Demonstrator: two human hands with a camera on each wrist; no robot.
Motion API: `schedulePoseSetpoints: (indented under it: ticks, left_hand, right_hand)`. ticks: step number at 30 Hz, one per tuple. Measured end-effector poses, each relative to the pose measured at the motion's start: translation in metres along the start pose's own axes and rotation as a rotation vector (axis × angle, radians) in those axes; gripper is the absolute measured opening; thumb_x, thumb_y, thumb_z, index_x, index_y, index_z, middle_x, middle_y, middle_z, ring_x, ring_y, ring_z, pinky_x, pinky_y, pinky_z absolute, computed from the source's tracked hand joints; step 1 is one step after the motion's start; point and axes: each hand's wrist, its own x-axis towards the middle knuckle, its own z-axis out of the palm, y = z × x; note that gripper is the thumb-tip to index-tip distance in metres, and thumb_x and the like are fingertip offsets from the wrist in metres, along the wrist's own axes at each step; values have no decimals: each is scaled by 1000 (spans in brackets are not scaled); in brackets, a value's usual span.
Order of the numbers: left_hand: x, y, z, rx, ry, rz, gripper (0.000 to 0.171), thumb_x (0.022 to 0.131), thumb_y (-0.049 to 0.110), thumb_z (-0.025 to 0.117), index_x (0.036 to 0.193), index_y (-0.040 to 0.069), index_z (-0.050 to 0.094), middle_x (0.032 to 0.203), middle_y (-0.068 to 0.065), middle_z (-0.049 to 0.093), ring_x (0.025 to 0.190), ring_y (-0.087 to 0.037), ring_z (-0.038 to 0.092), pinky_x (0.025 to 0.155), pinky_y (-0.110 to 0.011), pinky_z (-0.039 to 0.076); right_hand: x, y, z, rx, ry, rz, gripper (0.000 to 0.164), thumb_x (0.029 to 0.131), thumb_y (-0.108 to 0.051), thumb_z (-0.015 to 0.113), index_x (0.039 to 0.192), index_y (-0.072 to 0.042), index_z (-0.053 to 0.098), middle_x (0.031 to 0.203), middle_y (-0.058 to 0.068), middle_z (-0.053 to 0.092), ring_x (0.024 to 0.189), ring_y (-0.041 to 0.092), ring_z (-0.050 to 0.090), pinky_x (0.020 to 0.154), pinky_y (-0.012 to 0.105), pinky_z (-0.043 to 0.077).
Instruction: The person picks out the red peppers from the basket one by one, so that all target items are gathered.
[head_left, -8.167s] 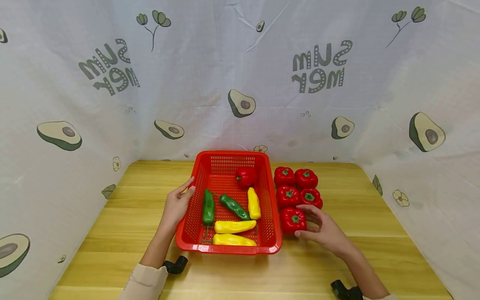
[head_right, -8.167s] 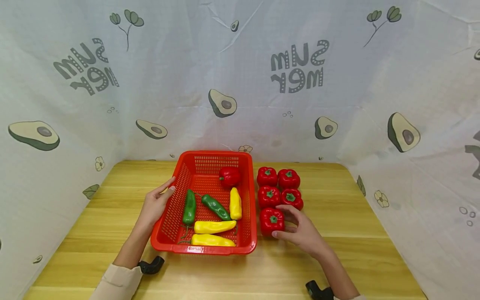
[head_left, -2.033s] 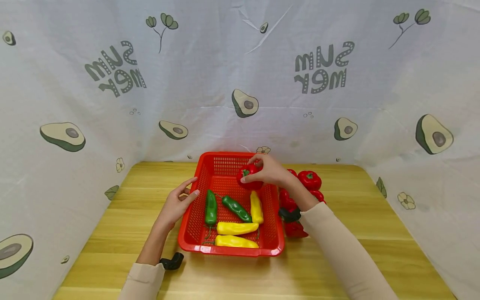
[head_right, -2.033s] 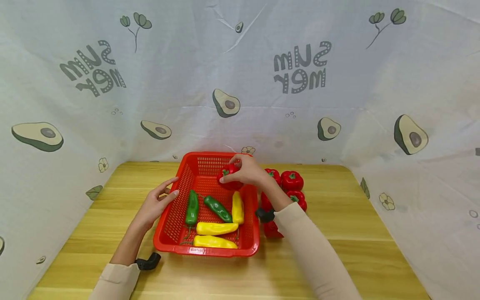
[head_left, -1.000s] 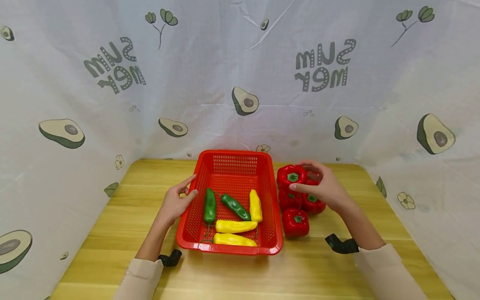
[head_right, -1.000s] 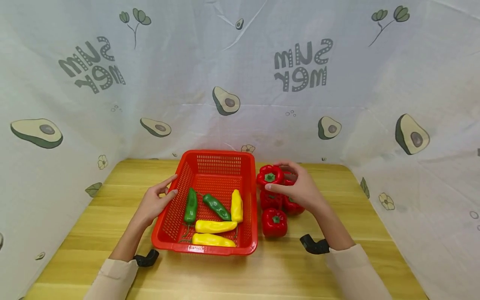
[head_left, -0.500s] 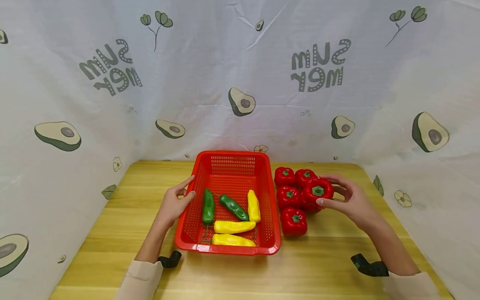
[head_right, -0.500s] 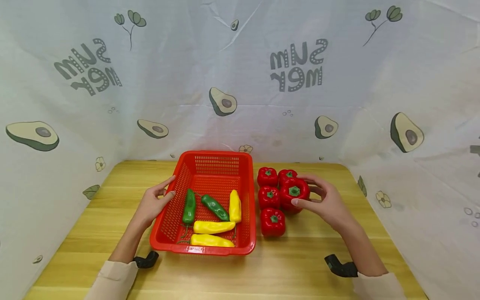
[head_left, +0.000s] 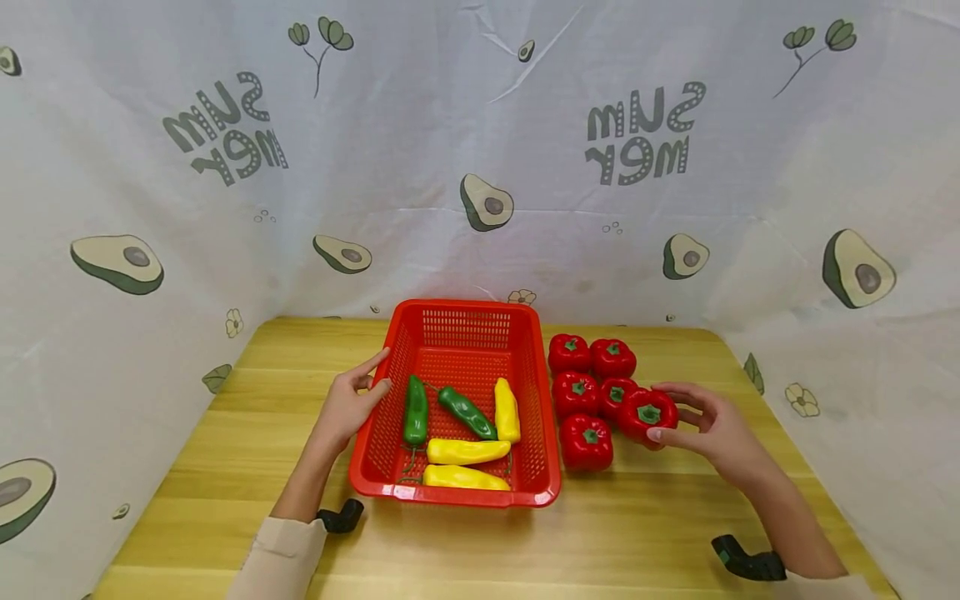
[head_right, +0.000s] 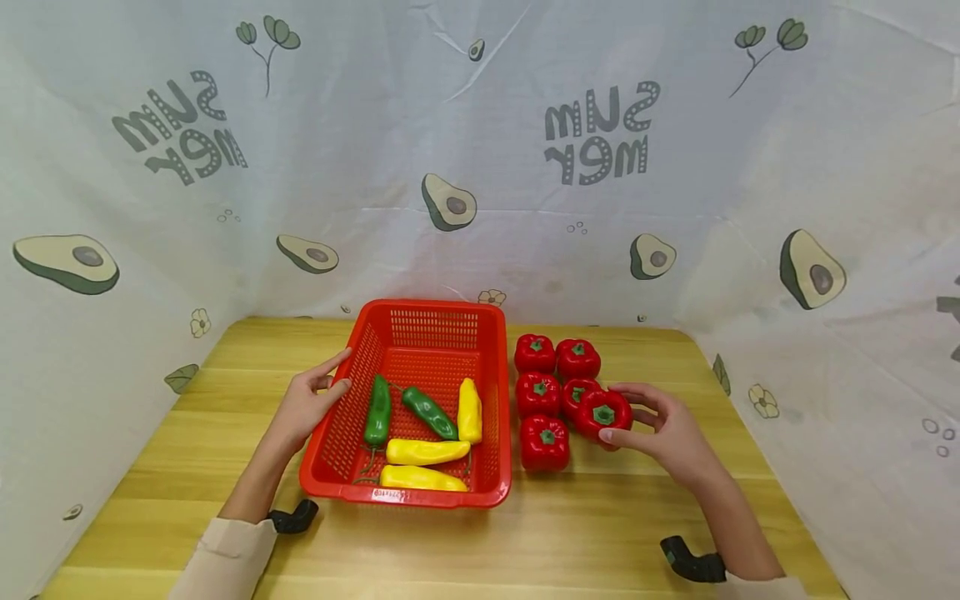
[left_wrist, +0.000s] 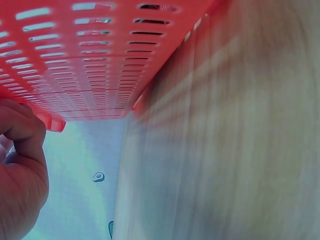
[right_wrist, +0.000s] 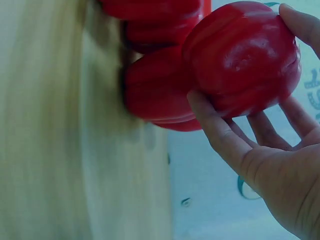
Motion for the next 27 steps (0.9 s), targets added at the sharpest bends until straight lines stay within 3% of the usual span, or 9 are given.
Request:
schedulePoseSetpoints:
  ticks: [12,22,27]
  left_hand:
    - [-4,4,1,-46,-15,-11,55,102,16,65,155,24,50,86,-20,66,66,-21,72,63,-38,63]
    - [-4,3,0,-54,-23,-8,56,102,16,64,156,23,49,92,-23,67,70,-23,74,64,-39,64]
    - [-3,1,0,-65,-24,-6,55,102,16,63,155,24,49,93,-25,67,70,-23,74,64,-39,64]
  right_hand:
    - [-5,23,6,-1,-40,27,60,94,-16,76,146,-1,50,128,-16,61,111,-6,59,87,21,58]
    - [-9,37,11,119,-109,0,60,95,-6,72,150,-1,47,135,-21,54,115,-6,58,87,26,60]
    - [-7,47,14,162,-129,-18,62,94,0,71,150,3,45,134,-18,56,116,-5,61,88,26,60]
